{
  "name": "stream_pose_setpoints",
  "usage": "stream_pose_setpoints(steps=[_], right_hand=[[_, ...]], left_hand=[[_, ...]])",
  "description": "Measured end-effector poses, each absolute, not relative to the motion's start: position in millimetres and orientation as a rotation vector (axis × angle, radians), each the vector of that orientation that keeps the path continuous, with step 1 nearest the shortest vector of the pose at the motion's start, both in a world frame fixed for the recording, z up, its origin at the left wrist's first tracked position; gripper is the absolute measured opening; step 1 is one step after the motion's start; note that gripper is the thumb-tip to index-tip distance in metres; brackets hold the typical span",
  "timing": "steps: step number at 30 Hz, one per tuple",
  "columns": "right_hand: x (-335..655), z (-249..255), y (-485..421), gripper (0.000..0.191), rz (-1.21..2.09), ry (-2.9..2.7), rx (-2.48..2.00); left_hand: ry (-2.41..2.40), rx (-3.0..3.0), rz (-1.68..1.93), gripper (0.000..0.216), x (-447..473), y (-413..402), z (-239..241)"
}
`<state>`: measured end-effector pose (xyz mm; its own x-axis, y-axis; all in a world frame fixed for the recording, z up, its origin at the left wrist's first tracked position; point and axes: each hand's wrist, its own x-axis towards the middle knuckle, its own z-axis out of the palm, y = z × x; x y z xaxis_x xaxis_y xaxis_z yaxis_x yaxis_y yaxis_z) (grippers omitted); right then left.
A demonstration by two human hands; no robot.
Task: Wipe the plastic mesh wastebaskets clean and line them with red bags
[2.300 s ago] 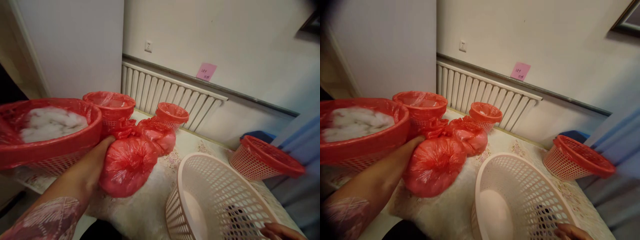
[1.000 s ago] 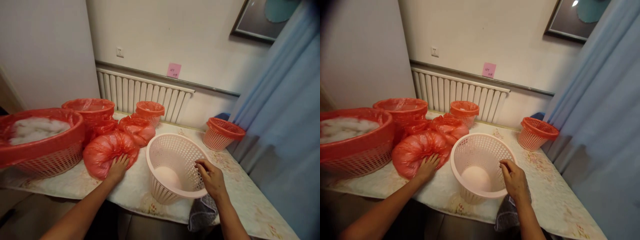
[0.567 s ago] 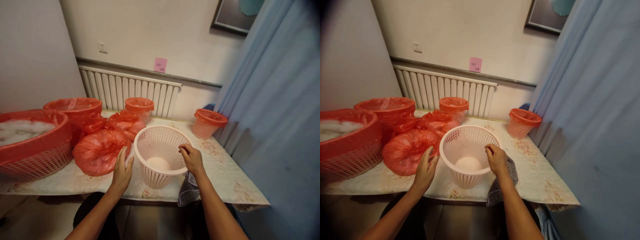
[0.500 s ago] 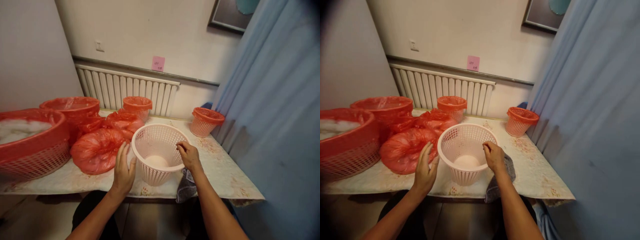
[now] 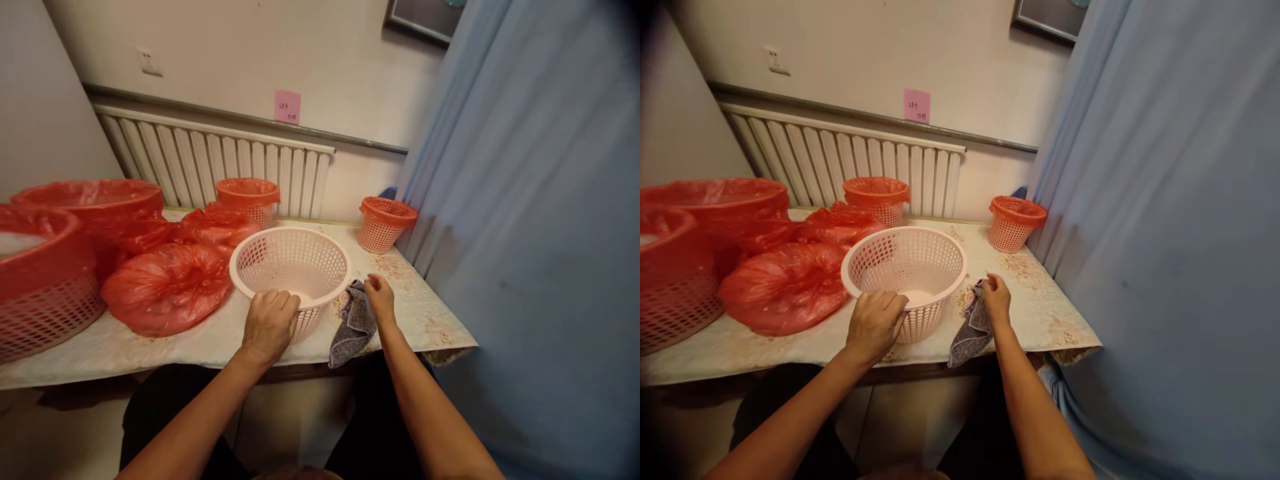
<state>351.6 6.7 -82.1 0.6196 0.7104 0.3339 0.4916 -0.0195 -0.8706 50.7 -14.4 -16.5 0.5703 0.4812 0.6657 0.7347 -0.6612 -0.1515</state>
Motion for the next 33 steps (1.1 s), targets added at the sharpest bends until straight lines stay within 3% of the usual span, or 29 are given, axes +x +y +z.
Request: stream_pose_setpoints(steps=[6,11,13,20,26,31,33], right_hand=[[357.8,-171.8,-24.3,0.048,0.3,-1.093,-1.859],[349.6,-192.0,-21.5,0.032,0.398,-1.098,-1.82],[352.5,-183.5,-15.5,0.025,0.432,-1.055,-1.765],[340.6,-89.9,-42.3,0.043,0.347,-0.899,-1.418],[261.3,-3.4,-84.0,0.016,-0.057,-1.378,-1.199],[214.9,-5.8,-64.3,0.051,-0.277,-2.045,-1.094],[213.2,-16.2,-51.2,0.049,-0.433,-2.115,-1.112]], left_hand=[[-1.001,-2.381,-0.837,0.014,54.8,-13.6,-16.0],[-1.026,-2.377,-0.833,0.013,56.2,-13.5,-16.1],[-1.035,-2.384,-0.831,0.012,55.7,-14.3,-16.4],[-1.023,-2.38,-0.879,0.013,55.0,-14.8,-19.6],[-1.031,-2.399,-0.909,0.012,56.0,-13.3,-19.2],[-0.954,-2.418,-1.029,0.016,52.5,-10.2,-24.7],[-0.919,-2.399,-1.054,0.016,51.6,-9.2,-26.2]])
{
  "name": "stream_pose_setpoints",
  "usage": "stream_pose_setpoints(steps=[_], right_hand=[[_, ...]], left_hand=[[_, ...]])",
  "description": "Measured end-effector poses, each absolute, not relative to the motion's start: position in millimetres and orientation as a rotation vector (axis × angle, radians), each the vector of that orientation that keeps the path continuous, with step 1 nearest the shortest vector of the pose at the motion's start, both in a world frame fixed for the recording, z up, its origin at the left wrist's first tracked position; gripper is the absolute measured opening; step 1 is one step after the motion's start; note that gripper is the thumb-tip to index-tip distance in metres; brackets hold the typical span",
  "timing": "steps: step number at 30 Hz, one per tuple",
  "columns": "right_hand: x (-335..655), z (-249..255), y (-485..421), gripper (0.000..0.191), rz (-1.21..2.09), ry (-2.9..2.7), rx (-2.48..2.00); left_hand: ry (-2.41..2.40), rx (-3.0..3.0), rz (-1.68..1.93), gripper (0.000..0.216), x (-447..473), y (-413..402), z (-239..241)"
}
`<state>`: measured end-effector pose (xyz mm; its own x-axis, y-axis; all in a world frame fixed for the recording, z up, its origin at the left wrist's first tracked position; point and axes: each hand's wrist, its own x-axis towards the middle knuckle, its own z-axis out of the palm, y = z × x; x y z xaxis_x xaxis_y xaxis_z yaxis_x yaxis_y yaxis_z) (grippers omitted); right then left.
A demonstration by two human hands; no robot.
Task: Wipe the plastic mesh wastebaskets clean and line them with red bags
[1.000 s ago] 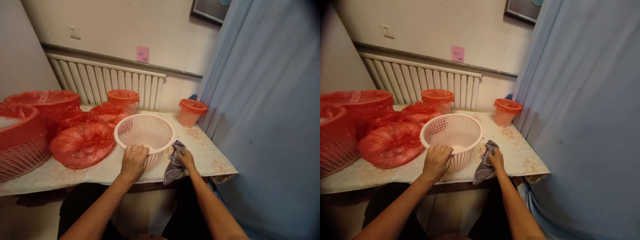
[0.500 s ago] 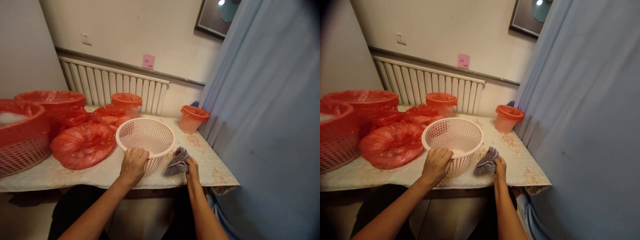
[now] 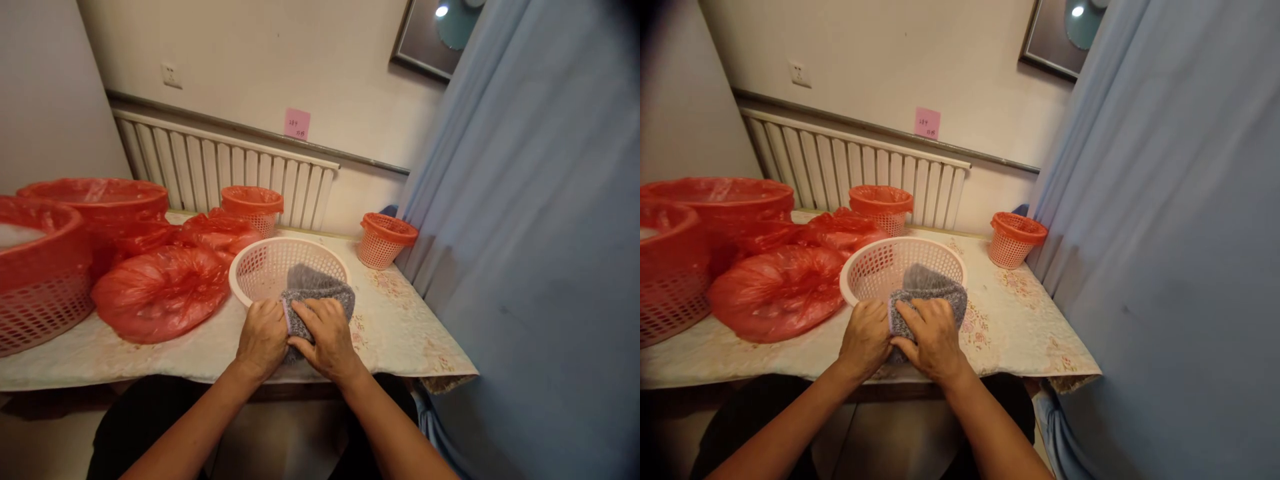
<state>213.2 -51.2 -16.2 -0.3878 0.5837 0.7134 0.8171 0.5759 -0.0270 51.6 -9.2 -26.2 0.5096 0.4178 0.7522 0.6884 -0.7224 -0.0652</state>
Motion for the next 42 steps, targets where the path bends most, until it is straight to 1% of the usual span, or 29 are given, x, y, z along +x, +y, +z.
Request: stream_pose_setpoints(steps=[2,5,9,15,21,24,27,31,33,37,40,42], right_hand=[[217.8,-25.7,-39.5,0.044,-0.575,-2.082,-1.105],[228.0,-33.9,-26.4,0.046,-0.711,-2.062,-1.03],[241.5,-36.1,-15.3,0.048,-0.793,-2.11,-0.916],[276.0,-35.7,-1.8,0.041,-0.735,-2.21,-0.849],[308.4,-34.4,7.0,0.033,-0.641,-2.199,-0.885],[294.3,-34.4,-1.0,0.032,-0.63,-2.124,-0.926],[256.4,-32.0,-15.8,0.033,-0.671,-2.037,-1.064],[198.9,-23.7,-31.2,0.03,-0.759,-2.011,-1.355],[180.9,-19.2,-33.8,0.029,-0.768,-2.005,-1.414],[174.3,-13.8,-34.1,0.035,-0.793,-2.084,-1.357],[186.4,-14.7,-33.2,0.036,-0.811,-2.142,-1.295],[199.5,-17.4,-30.4,0.037,-0.825,-2.162,-1.248]], left_hand=[[-0.924,-2.381,-1.037,0.015,52.0,-8.4,-26.2],[-0.944,-2.373,-1.013,0.015,53.7,-6.7,-24.1],[-0.947,-2.392,-1.012,0.018,54.8,-4.7,-21.4],[-0.892,-2.437,-1.003,0.021,43.0,3.0,-21.4],[-0.721,-2.625,-0.967,0.02,1.9,37.9,-17.8],[-0.743,-2.68,-0.932,0.02,-10.6,44.0,-11.9],[-0.811,-2.672,-0.926,0.014,-5.6,32.4,-8.3],[-0.806,-2.672,-0.924,0.02,9.2,16.9,-11.7],[-0.77,-2.689,-0.925,0.02,9.6,18.0,-14.5],[-0.742,-2.709,-0.939,0.014,0.9,26.4,-16.5],[-0.749,-2.673,-0.966,0.018,-1.1,28.7,-15.9],[-0.715,-2.68,-0.982,0.025,0.0,30.3,-15.8]])
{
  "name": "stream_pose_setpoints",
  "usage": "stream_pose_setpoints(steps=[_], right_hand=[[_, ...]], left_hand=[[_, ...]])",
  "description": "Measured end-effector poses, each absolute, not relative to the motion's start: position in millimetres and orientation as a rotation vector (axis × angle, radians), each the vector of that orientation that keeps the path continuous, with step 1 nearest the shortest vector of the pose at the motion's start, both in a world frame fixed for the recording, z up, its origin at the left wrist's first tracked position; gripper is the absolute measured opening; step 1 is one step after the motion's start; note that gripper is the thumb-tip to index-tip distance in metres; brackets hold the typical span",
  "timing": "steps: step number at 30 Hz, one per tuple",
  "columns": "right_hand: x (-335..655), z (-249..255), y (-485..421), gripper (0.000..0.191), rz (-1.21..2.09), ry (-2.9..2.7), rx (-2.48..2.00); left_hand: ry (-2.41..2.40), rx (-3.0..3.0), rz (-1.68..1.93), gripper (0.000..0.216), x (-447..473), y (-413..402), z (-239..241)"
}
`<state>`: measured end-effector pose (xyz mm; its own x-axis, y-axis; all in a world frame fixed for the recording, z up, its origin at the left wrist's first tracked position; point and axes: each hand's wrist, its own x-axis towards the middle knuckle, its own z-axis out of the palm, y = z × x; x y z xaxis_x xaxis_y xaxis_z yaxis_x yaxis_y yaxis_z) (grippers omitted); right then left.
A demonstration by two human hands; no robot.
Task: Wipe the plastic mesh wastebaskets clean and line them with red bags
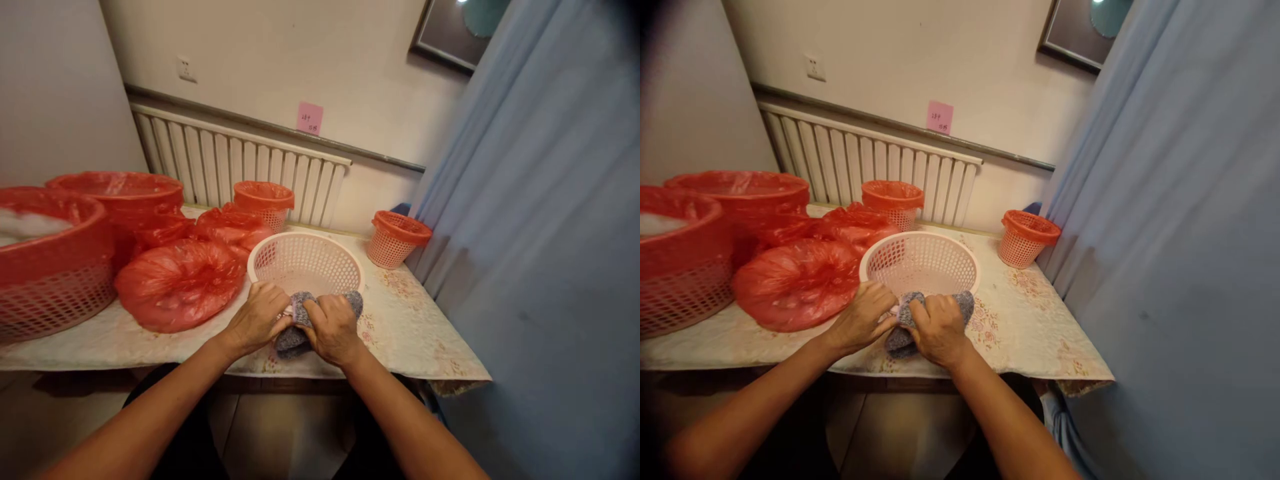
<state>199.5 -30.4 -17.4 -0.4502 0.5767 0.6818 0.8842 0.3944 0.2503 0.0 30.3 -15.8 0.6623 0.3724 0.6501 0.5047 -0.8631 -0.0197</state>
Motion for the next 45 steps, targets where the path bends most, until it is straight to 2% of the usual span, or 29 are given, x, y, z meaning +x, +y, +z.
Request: stream_pose_setpoints(steps=[5,10,16,21,24,28,33,40,45], right_hand=[[249.8,-24.8,-12.4,0.045,-0.8,-2.206,-1.016],[292.8,-30.1,8.8,0.04,-0.663,-2.189,-0.847],[266.4,-44.4,5.0,0.035,-0.681,-1.973,-0.959],[205.9,-39.1,-16.3,0.038,-0.78,-1.926,-1.267],[175.0,-29.3,-25.0,0.036,-0.791,-1.921,-1.424],[160.7,-21.7,-29.4,0.035,-0.793,-1.998,-1.42],[187.3,-22.8,-25.2,0.037,-0.77,-2.117,-1.283],[274.8,-27.0,-0.4,0.04,-0.669,-2.192,-0.922],[303.1,-27.0,9.4,0.036,-0.627,-2.228,-0.881]], left_hand=[[-0.612,-2.693,-1.039,0.052,2.0,40.1,-17.5],[-0.626,-2.716,-1.109,0.062,-1.8,53.5,-19.8],[-0.695,-2.655,-1.202,0.051,-16.0,74.2,-17.7],[-0.845,-2.52,-1.168,0.037,0.1,56.5,-13.9],[-0.918,-2.391,-1.195,0.036,13.5,40.3,-18.4],[-0.914,-2.383,-1.232,0.037,11.6,36.2,-24.0],[-0.873,-2.404,-1.238,0.036,4.5,42.5,-21.9],[-0.837,-2.49,-1.223,0.037,0.9,57.1,-22.1],[-0.794,-2.592,-1.214,0.037,-15.8,76.9,-21.4]])
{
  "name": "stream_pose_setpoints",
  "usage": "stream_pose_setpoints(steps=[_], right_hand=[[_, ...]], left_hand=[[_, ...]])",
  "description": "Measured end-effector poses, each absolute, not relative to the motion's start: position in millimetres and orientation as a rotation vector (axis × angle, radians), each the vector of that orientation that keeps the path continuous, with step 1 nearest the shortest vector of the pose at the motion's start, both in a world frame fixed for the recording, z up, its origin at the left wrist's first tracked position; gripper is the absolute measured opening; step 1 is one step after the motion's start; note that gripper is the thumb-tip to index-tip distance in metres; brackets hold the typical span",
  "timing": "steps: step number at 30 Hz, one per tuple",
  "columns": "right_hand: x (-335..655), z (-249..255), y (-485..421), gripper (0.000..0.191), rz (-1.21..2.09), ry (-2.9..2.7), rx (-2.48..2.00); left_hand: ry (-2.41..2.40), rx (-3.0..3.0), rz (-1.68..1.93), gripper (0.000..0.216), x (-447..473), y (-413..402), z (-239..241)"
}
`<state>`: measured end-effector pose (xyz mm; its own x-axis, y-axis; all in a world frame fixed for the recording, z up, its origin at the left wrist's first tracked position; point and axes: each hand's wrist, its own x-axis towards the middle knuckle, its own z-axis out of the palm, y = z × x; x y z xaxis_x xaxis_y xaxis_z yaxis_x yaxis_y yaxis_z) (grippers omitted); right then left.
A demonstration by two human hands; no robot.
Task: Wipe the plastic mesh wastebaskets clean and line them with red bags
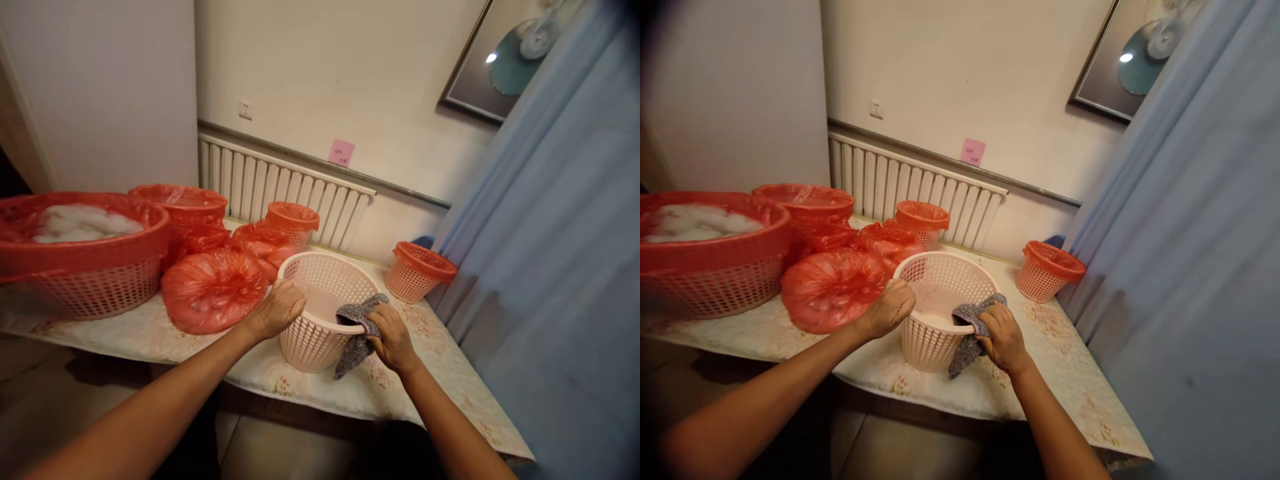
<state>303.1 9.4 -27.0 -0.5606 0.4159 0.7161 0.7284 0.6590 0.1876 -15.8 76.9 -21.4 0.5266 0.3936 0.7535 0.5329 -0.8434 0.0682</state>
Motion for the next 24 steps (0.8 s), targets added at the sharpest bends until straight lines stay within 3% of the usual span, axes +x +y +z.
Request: stream_pose_setpoints(steps=[14,24], right_hand=[[169.4,-24.7,-22.2,0.032,-0.784,-1.981,-1.36],[217.3,-25.6,-8.0,0.041,-0.761,-2.127,-1.079]], left_hand=[[-0.986,-2.405,-1.173,0.032,23.9,29.1,-19.0],[-0.878,-2.455,-1.198,0.035,8.8,44.2,-18.2]])
